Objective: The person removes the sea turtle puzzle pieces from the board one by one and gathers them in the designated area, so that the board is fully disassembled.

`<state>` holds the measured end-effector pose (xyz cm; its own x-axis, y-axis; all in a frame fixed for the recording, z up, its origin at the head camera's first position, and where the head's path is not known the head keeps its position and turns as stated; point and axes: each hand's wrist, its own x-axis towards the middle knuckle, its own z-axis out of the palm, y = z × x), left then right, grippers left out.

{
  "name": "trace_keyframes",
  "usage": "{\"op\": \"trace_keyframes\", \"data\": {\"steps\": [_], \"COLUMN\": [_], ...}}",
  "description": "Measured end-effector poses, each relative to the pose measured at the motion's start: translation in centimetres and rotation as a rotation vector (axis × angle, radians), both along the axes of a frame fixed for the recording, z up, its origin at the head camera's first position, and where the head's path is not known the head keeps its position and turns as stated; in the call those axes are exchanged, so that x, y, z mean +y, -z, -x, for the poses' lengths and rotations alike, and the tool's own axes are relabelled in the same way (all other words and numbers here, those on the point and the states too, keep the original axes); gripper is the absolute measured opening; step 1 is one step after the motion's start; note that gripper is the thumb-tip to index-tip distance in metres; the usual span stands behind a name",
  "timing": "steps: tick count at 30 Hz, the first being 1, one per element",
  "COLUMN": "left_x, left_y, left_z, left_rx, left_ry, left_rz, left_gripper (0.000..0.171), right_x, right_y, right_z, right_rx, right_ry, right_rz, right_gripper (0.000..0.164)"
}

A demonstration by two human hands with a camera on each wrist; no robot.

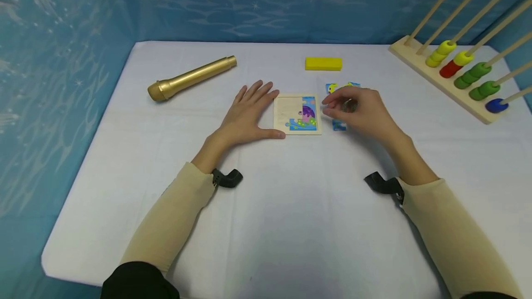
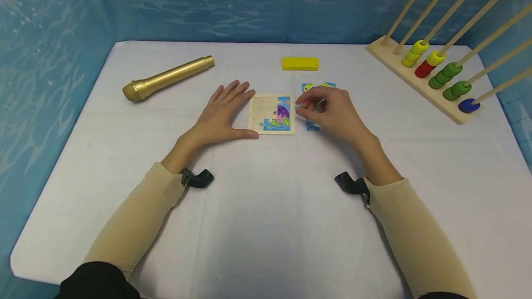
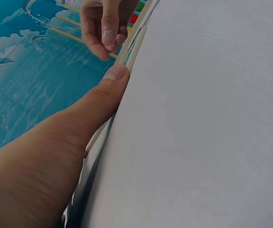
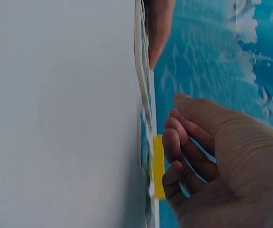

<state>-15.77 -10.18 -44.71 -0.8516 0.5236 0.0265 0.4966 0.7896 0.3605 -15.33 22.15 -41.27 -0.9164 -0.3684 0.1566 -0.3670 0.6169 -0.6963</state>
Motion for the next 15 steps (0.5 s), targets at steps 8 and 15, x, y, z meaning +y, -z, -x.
{"op": "trace_keyframes", "data": {"steps": [8,15], "left_x": [0.2,0.1], "left_y": [-0.1,0.0], "left_z": [0.1,0.0], "left_rx": [-0.003,-0.001], "left_ry": [0.006,0.006], "left_rz": [-0.009,-0.015], "left_gripper": [0.113,0.113], "right_x": [-2.9,-4.4], "right_y": [0.5,1.0], "right_z": [-0.9,-1.0], "right_rx": [-0.098,-0.055], "right_ry": [-0.104,-0.163], "right_rz": [0.051,0.039], "right_gripper": [0.016,0.017]}}
